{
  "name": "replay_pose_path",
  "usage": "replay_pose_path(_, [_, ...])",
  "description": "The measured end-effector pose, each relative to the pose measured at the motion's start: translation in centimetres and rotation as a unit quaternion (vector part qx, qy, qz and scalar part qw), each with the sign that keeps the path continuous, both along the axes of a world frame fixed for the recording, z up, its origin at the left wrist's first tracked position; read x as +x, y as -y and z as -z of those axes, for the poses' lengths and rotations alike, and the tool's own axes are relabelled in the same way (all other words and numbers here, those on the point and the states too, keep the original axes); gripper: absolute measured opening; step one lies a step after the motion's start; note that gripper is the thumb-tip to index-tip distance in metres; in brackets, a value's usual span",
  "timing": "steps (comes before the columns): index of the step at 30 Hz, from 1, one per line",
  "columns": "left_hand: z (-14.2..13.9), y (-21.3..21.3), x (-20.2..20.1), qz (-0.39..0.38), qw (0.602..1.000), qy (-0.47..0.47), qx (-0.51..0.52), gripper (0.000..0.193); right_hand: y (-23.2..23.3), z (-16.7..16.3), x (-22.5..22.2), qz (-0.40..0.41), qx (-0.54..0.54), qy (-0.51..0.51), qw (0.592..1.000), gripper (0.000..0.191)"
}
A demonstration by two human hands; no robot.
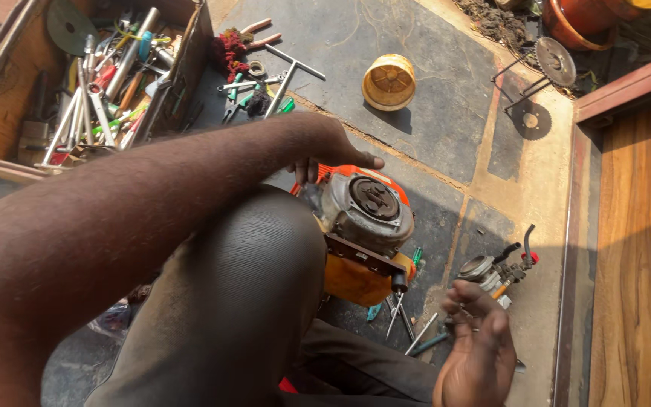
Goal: The person disassembles a small orange engine, removes the pull-start housing, and uses a wrench and screwdriver to adjust internal components. They reassemble the housing and tighten fasteners.
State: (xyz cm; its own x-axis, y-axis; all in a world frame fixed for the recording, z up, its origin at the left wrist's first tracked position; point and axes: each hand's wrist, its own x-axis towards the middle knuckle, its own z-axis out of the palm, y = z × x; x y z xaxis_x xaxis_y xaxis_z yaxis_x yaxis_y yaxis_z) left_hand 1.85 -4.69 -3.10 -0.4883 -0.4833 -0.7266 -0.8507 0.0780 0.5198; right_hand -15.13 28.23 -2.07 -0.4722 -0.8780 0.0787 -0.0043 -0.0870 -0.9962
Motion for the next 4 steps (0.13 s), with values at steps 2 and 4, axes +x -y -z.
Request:
replay_pose_path(2, [0.9,1.3,-0.1,-0.070,0.995,-0.050,-0.044,0.124,-1.9,-3.4,1.7,-0.320,-0.100,0.255,0.907,0.074])
replay_pose_path(4, [2.5,2.6,-0.1,-0.116,0.988,-0.045,-0.087,0.121,-2.9,-6.3,2.9,-0.413,0.069,0.164,0.893,0.065])
